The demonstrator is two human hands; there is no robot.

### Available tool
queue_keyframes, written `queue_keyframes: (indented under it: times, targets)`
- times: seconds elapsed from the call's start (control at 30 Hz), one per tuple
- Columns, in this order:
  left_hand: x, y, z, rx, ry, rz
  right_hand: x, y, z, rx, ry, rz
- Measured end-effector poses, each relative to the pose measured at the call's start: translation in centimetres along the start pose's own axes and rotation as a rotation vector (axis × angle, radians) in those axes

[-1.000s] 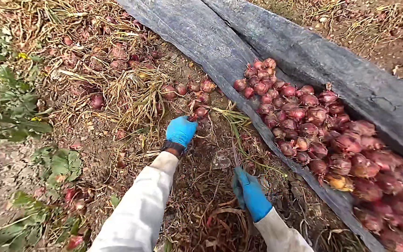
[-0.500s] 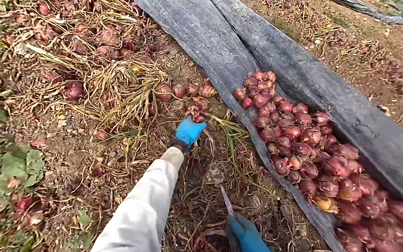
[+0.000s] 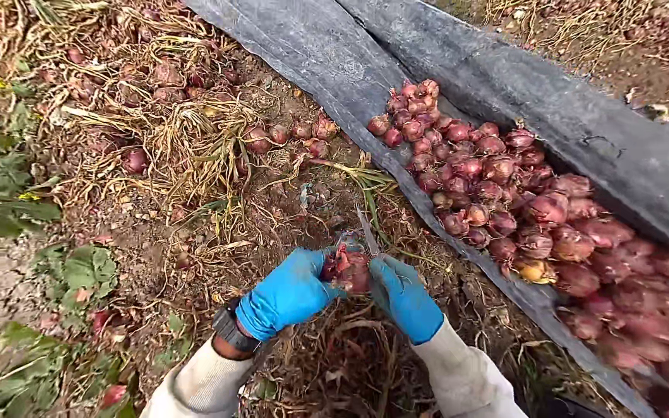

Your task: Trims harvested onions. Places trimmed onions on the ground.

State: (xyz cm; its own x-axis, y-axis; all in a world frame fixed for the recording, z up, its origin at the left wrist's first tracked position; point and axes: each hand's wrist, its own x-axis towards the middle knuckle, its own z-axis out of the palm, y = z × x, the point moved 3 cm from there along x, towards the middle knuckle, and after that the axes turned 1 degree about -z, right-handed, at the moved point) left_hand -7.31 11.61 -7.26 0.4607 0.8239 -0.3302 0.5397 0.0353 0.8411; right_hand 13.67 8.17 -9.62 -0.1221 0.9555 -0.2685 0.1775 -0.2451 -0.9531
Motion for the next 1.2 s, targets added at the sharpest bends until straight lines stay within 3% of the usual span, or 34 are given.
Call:
queue_keyframes:
  times: [0.13,0.2,0.27,0.37,0.43,0.5,0.6,0.7,0.77,0.83,0.9,0.97,1.0,1.03,1.1,1.13,1.2]
  targets:
    - [-0.8,2.3,0.6,0.588,0.121,-0.146,-4.8,2.2,-0.7,-0.076,-0.107,0.021]
    - [-1.2,3.6,0.0,0.678,0.334,-0.2,-7.3,3.3,-0.7,-0.037,-0.193,0.026]
    - [-1.6,3.8,-0.1,0.582,0.402,-0.119,-8.2,4.9,-0.8,0.078,-0.128,0.122]
    - [-1.6,4.3,3.5,0.468,0.084,0.066,-6.4,6.8,-1.5,0.141,-0.1,0.261]
    - [-0.8,4.6,6.8,0.55,-0.157,0.099,-4.5,6.7,-1.7,0.145,0.01,0.207]
    - [1.1,3.3,8.2,0.641,-0.227,0.109,-2.4,6.4,-1.8,0.136,0.104,0.05]
    - [6.4,1.6,4.2,0.709,-0.034,0.036,2.2,4.6,-4.2,-0.087,0.167,-0.125]
    - [13.9,0.0,-3.6,0.715,0.287,-0.151,7.3,-1.0,-9.4,-0.178,0.313,-0.035]
    - [20.4,-1.7,-8.2,0.779,0.397,-0.288,8.5,-4.0,-11.0,-0.137,0.389,-0.071]
    - [25.4,-3.4,-10.7,0.747,0.481,-0.367,7.1,-4.5,-9.6,-0.105,0.327,-0.085]
    - [27.3,-4.0,-11.4,0.656,0.459,-0.488,3.6,-2.6,-6.5,-0.114,0.177,0.026]
    - [25.9,-1.1,-11.9,0.672,0.232,-0.581,0.3,0.3,-4.1,-0.106,0.066,0.208]
    - [25.1,0.0,-11.9,0.738,0.156,-0.578,-0.9,2.0,-3.5,-0.086,0.044,0.286]
    - [24.4,-0.2,-11.5,0.798,0.188,-0.522,-2.0,3.6,-3.2,-0.06,0.039,0.342]
    - [22.9,-4.5,-10.2,0.774,0.563,-0.208,-2.8,6.0,-3.3,0.017,0.037,0.385]
    - [20.8,-5.5,-9.9,0.656,0.621,-0.103,-2.5,6.6,-3.4,0.062,0.048,0.379]
    - [14.1,-4.9,-8.5,0.299,0.522,0.023,-0.8,6.2,-3.2,0.123,0.098,0.349]
